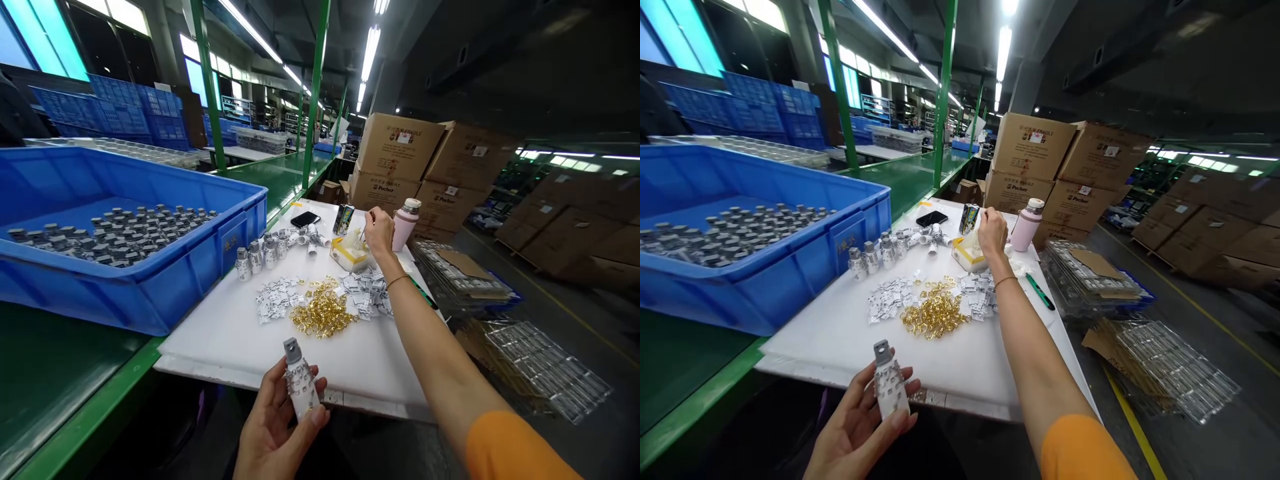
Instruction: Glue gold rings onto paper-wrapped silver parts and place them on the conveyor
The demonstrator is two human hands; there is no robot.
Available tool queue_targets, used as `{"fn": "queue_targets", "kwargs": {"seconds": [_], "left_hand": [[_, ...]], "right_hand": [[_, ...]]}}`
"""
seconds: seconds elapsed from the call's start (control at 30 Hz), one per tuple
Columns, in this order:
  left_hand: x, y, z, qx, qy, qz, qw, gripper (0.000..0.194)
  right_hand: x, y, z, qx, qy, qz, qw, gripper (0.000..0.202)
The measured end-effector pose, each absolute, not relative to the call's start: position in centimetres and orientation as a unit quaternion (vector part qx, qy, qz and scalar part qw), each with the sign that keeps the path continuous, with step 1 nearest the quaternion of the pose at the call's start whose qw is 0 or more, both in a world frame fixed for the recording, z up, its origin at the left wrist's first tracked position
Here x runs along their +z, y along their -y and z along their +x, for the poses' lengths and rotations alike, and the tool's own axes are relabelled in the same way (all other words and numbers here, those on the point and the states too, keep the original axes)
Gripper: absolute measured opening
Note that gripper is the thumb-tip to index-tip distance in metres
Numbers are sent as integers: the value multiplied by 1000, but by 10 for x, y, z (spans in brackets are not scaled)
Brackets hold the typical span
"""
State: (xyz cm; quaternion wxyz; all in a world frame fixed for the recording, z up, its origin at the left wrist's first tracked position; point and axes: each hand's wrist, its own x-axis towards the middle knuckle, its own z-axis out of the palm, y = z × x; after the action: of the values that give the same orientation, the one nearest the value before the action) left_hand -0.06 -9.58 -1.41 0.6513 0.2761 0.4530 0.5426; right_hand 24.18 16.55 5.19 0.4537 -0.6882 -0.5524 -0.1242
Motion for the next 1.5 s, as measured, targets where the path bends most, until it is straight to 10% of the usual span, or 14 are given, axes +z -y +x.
{"fn": "queue_targets", "kwargs": {"seconds": [0.27, 0.57, 0.83, 1.23, 1.5], "left_hand": [[-8, 91, -3, 513, -444, 268, 683, 76], [4, 81, -2, 478, -457, 222, 717, 44], [9, 84, 12, 450, -362, 160, 800, 33], [6, 85, 19, 445, -342, 152, 814, 22], [10, 89, 28, 441, -340, 197, 807, 25]], "right_hand": [[47, -146, 235, -88, 579, -685, 433, 24], [-7, 59, 239, -243, 434, -622, 604, 35], [-63, 79, 296, -23, 493, -715, 495, 35], [-2, 111, 234, 439, 473, -492, 584, 39], [24, 105, 208, 415, 329, -478, 701, 32]]}}
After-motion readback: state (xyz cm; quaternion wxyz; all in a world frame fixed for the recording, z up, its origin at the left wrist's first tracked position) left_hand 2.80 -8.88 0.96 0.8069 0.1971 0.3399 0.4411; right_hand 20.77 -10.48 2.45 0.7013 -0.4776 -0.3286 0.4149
